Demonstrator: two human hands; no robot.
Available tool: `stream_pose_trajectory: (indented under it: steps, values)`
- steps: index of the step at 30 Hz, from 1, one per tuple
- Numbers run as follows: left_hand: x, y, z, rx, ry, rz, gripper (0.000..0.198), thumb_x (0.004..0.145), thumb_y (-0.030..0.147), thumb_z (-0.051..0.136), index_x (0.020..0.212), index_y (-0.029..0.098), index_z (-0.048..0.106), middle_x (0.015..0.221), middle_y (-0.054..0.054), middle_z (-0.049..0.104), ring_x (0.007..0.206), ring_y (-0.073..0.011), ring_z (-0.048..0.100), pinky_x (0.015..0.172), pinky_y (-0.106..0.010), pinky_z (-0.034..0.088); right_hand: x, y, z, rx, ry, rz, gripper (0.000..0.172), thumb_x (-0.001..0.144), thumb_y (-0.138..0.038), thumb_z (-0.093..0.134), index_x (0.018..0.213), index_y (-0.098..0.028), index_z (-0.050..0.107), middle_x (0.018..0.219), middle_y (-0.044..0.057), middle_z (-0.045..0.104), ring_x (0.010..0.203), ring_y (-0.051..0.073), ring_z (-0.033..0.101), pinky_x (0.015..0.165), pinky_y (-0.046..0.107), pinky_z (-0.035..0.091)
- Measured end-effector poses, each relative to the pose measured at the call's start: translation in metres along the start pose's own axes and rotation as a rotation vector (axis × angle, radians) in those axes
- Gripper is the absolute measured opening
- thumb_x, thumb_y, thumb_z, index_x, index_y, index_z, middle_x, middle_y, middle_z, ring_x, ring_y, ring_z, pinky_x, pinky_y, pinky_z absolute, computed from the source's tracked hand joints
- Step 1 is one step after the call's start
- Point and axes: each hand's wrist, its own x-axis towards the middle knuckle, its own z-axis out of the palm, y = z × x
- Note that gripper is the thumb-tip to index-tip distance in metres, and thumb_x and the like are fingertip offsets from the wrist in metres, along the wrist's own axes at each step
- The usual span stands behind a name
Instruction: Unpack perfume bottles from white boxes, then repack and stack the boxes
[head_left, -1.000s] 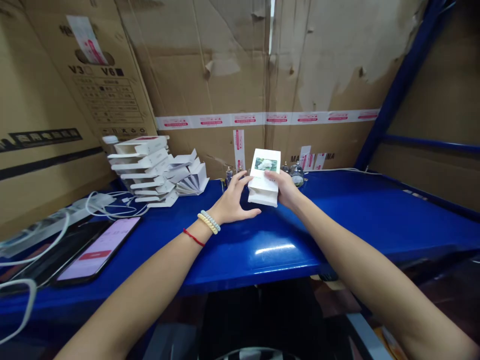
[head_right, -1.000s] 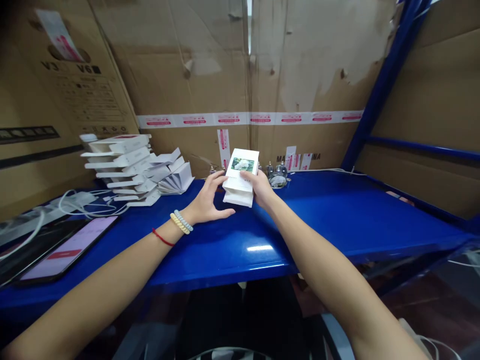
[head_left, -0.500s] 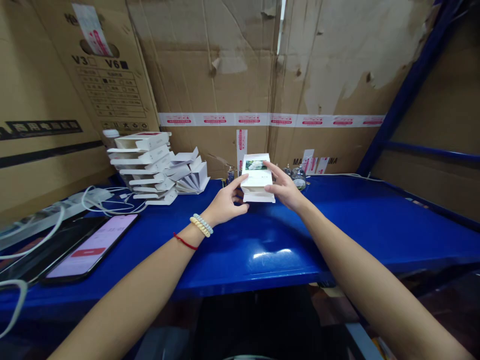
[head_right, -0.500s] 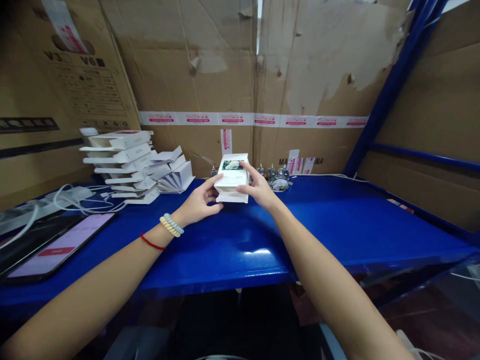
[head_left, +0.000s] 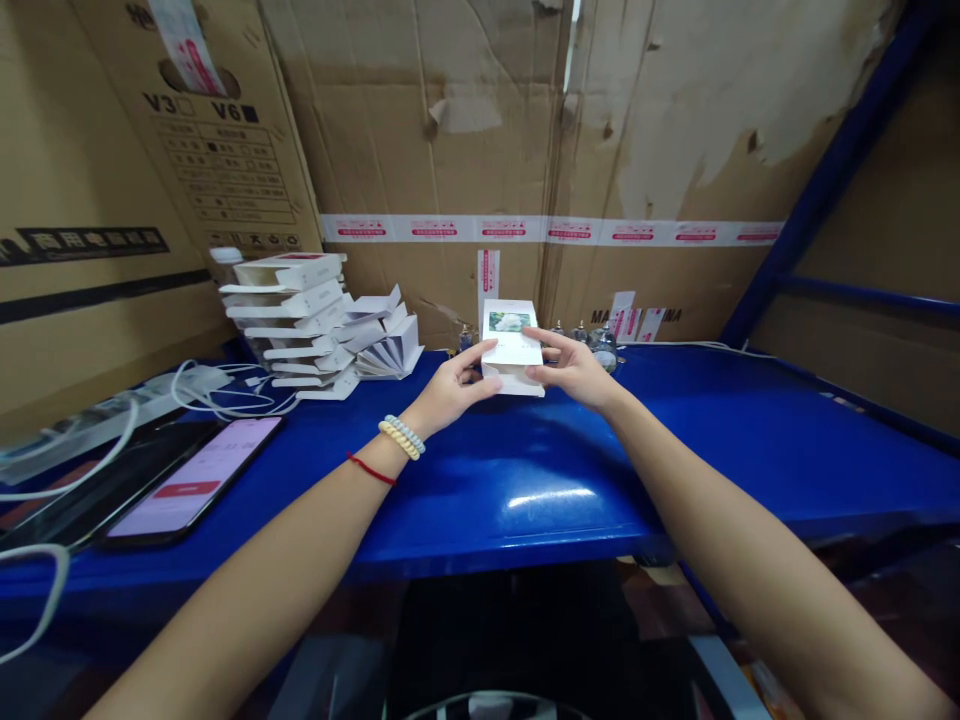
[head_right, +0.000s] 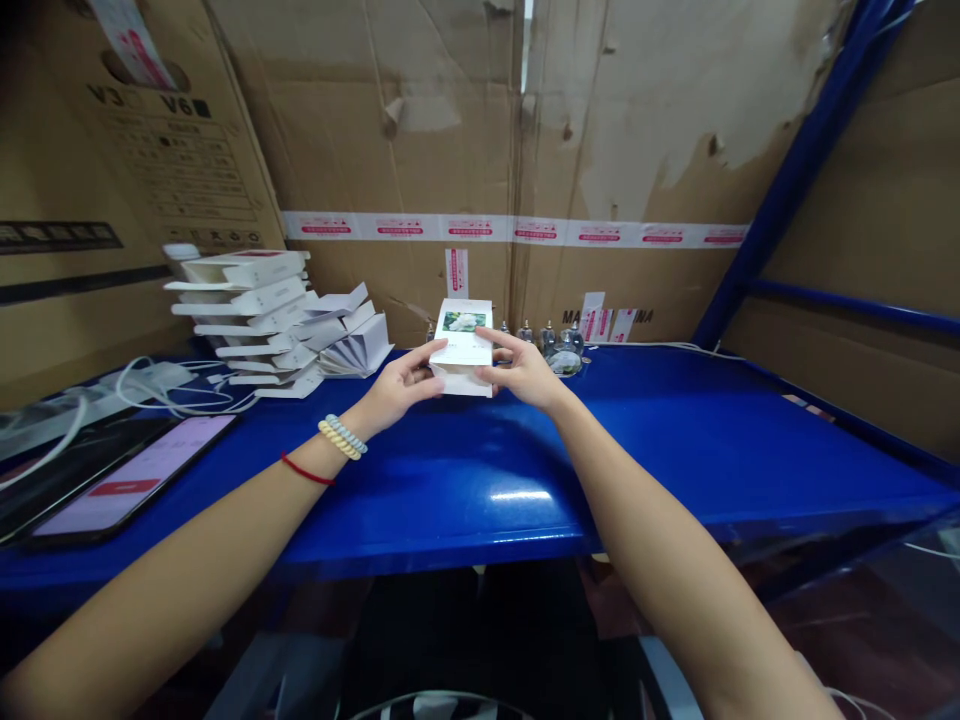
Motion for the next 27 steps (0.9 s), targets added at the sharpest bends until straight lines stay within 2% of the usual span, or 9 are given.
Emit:
stream_pose_trajectory:
  steps: [3,7,11,14,19,23,27]
  values:
    - [-0.003,-0.001,-0.002,0.095,-0.045,0.015,0.091,0.056,0.03,0.086,0.139,0.018,0.052,0.12,-0.013,0.066,0.086,-0.0187,0.065,0.078,-0.033,0.055,0.0,0.0,0.0,0.036,0.012,0.014,0.079,0.058,-0.024,0.085,0.132,-0.021,0.057,0.088,0.002,0.071,0.064,0.012,0.062,0.051,0.023,0.054]
    - [-0.001,-0.004,-0.002,0.065,0.013,0.033,0.077,0.063,0.034,0.084,0.133,0.018,0.058,0.116,-0.013,0.068,0.091,-0.021,0.066,0.084,-0.036,0.054,-0.001,-0.001,0.001,0.077,-0.029,-0.001,0.076,0.059,-0.024,0.085,0.13,-0.024,0.058,0.095,0.004,0.071,0.068,0.014,0.065,0.054,0.028,0.058]
    - [0.002,-0.001,0.002,-0.05,0.084,-0.011,0.068,0.064,0.034,0.082,0.127,0.015,0.063,0.111,-0.012,0.07,0.086,-0.0194,0.066,0.075,-0.033,0.056,-0.005,-0.005,0.001,0.168,-0.112,-0.01,0.068,0.062,-0.021,0.081,0.126,-0.027,0.059,0.099,0.003,0.069,0.071,0.016,0.068,0.058,0.03,0.06]
    - [0.002,0.004,0.005,-0.147,0.149,-0.07,0.066,0.061,0.027,0.082,0.124,0.014,0.065,0.107,-0.011,0.071,0.08,-0.0168,0.065,0.071,-0.032,0.057,-0.006,-0.005,0.003,0.168,-0.149,-0.017,0.065,0.062,-0.019,0.08,0.123,-0.028,0.059,0.101,0.002,0.067,0.073,0.016,0.068,0.06,0.031,0.061]
    - [-0.001,0.01,0.014,-0.247,0.199,-0.111,0.068,0.056,0.012,0.079,0.122,0.017,0.066,0.112,-0.009,0.068,0.084,-0.0157,0.064,0.071,-0.03,0.056,-0.003,0.0,0.009,0.117,-0.093,-0.076,0.07,0.058,-0.021,0.084,0.122,-0.029,0.056,0.104,0.003,0.063,0.076,0.016,0.066,0.056,0.03,0.061]
    - [-0.002,0.012,0.017,-0.241,0.212,-0.094,0.062,0.063,0.017,0.077,0.123,0.018,0.064,0.114,-0.01,0.066,0.09,-0.0186,0.064,0.075,-0.033,0.057,-0.003,0.0,0.01,0.147,-0.095,-0.085,0.076,0.057,-0.021,0.085,0.126,-0.029,0.053,0.112,0.005,0.061,0.08,0.018,0.067,0.058,0.03,0.061]
    - [-0.002,0.012,0.014,-0.261,0.169,-0.066,0.072,0.06,0.02,0.082,0.129,0.018,0.06,0.119,-0.011,0.065,0.099,-0.0226,0.064,0.083,-0.039,0.057,-0.005,-0.003,0.009,0.173,-0.122,-0.076,0.091,0.049,-0.014,0.088,0.13,-0.031,0.051,0.118,0.005,0.06,0.086,0.019,0.068,0.069,0.034,0.063]
